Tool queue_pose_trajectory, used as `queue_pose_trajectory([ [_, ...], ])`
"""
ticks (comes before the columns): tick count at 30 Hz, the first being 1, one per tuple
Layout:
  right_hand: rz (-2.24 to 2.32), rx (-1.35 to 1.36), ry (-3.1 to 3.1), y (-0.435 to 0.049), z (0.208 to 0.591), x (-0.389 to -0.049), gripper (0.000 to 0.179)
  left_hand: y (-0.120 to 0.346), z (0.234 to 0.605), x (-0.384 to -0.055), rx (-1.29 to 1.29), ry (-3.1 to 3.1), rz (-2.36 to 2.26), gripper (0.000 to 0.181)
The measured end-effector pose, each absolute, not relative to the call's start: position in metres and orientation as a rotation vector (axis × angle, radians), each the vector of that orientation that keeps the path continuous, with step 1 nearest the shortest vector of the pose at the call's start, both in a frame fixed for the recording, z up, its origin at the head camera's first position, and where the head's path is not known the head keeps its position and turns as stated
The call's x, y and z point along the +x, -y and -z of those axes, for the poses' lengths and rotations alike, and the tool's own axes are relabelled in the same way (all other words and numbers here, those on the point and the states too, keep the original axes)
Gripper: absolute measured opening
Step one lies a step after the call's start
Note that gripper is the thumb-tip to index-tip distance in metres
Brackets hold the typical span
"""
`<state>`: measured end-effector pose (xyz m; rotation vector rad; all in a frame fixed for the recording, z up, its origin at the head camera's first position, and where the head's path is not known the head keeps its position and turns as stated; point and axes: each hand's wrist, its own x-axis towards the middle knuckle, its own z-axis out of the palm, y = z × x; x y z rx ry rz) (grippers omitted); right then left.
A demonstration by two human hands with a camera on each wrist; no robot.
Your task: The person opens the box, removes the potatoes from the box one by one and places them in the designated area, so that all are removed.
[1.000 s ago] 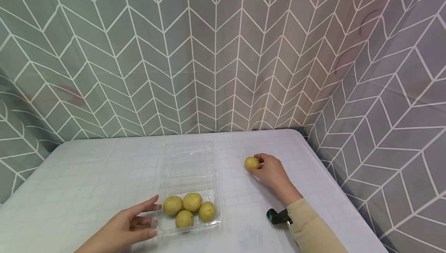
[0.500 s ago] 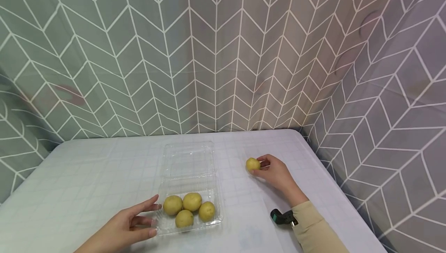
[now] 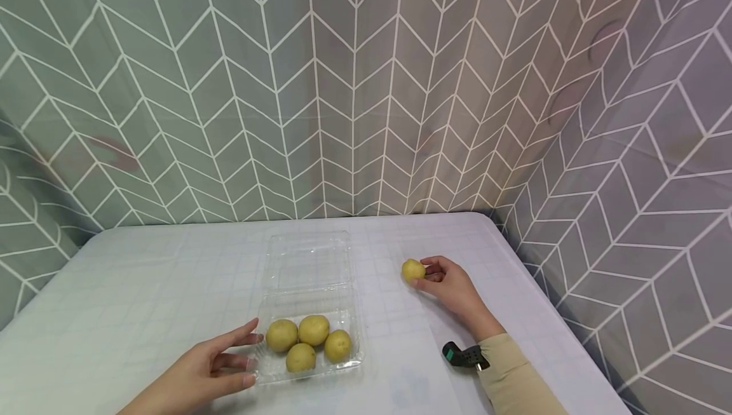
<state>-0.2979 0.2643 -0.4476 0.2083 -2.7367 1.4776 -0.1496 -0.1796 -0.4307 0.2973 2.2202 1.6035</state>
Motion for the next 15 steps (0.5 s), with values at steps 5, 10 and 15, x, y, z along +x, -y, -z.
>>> queue_pose_trajectory([
  [5, -1.509, 0.235, 2.724, -0.2664, 0.4484, -0.2969, 0.061, 0.1799, 0.4315, -0.1498, 0.301, -2.218, -1.603, 0.086],
  [10, -1.503, 0.238, 2.718, -0.2682, 0.4492, -0.2980, 0.062, 0.1801, 0.4321, -0.1494, 0.312, -2.209, -1.622, 0.086],
  [15, -1.627, 0.152, 2.708, -0.2711, 0.4493, -0.3017, 0.060, 0.1824, 0.4312, -0.1488, 0.338, -2.231, -1.603, 0.086],
])
